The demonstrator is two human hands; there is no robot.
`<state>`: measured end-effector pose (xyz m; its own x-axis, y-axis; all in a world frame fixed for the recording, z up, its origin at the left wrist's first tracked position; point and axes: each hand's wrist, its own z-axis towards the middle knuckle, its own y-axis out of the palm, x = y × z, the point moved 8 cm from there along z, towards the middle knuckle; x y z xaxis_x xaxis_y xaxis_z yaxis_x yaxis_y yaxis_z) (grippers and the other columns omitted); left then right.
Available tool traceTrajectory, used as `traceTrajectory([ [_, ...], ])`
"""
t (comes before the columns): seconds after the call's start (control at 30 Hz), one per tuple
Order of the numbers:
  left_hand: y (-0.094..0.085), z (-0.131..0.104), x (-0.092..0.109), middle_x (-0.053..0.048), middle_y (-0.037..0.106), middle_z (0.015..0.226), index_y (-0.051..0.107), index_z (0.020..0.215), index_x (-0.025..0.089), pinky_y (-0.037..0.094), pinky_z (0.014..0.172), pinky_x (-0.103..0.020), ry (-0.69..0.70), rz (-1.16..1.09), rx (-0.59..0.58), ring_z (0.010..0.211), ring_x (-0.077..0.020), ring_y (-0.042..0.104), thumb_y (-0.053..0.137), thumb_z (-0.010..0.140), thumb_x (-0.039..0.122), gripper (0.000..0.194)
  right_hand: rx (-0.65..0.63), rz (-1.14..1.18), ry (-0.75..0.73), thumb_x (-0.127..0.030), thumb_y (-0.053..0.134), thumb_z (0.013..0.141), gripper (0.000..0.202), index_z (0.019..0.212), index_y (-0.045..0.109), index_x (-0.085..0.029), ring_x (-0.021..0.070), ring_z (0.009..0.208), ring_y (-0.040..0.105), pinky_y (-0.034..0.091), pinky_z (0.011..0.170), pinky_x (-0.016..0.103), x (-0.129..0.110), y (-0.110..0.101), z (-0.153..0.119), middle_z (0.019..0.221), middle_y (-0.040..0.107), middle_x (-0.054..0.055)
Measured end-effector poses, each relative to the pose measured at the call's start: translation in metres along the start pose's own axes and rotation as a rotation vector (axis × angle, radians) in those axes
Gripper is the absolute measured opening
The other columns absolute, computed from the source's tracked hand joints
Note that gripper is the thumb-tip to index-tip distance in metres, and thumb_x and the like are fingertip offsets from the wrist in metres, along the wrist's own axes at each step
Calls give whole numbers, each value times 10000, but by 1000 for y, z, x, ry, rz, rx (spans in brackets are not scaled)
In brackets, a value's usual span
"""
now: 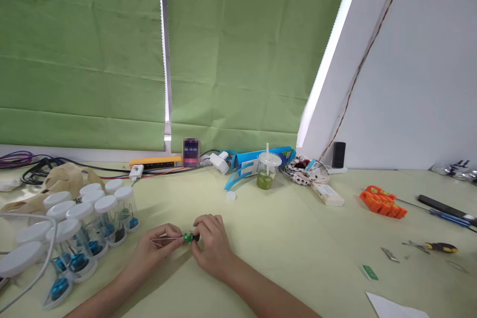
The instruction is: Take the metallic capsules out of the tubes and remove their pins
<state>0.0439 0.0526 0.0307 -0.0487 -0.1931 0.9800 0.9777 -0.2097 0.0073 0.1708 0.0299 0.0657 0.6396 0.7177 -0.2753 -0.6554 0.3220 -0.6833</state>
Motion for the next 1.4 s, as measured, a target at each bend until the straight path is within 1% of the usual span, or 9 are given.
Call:
traceTrajectory([
  [0.13,1,1,0,-43,606,690,585,585,145,456,619,-249,4,-5,-4,669,-153,554,671,661,312,202,-17,13,9,-73,480,713,133,784,471,-185,167,816,507,332,731,321,1,2,-1,881,535,44],
  [0.33,1,0,-1,-39,596,693,575,591,146,451,632,-258,8,-11,-11,681,-155,552,665,674,299,196,-21,28,-10,-81,469,723,121,790,472,-182,174,810,502,326,723,329,-2,1,1,885,531,53],
  [0.5,0,1,-2,-34,591,693,569,592,146,438,625,-250,1,-19,-9,682,-151,546,668,676,282,188,-34,19,3,-78,473,725,123,793,477,-181,177,826,498,322,727,330,-1,2,0,891,529,52],
  [0.73,-1,4,-7,-25,588,699,563,600,146,430,623,-240,-9,-8,-1,676,-142,541,669,677,296,199,-22,0,38,-74,501,707,151,810,479,-182,169,817,499,321,733,315,2,2,1,854,535,37],
  [0.9,0,2,-8,-24,582,703,557,594,144,431,640,-242,-8,-18,-16,689,-142,537,665,684,291,203,-13,7,31,-58,486,695,148,779,464,-177,171,847,495,318,732,317,1,0,1,870,524,43],
  [1.1,0,3,-8,-30,588,701,563,597,144,431,635,-244,-20,-8,-2,687,-145,539,667,681,284,193,5,20,6,-59,479,701,136,767,464,-177,167,821,500,311,719,320,-4,-5,4,864,525,44],
  [1.4,-1,3,-9,-37,594,712,571,598,142,445,644,-254,-5,-5,-5,705,-158,555,665,675,300,200,-17,21,25,-75,488,723,120,786,471,-175,170,855,499,307,742,320,0,1,1,886,529,45],
])
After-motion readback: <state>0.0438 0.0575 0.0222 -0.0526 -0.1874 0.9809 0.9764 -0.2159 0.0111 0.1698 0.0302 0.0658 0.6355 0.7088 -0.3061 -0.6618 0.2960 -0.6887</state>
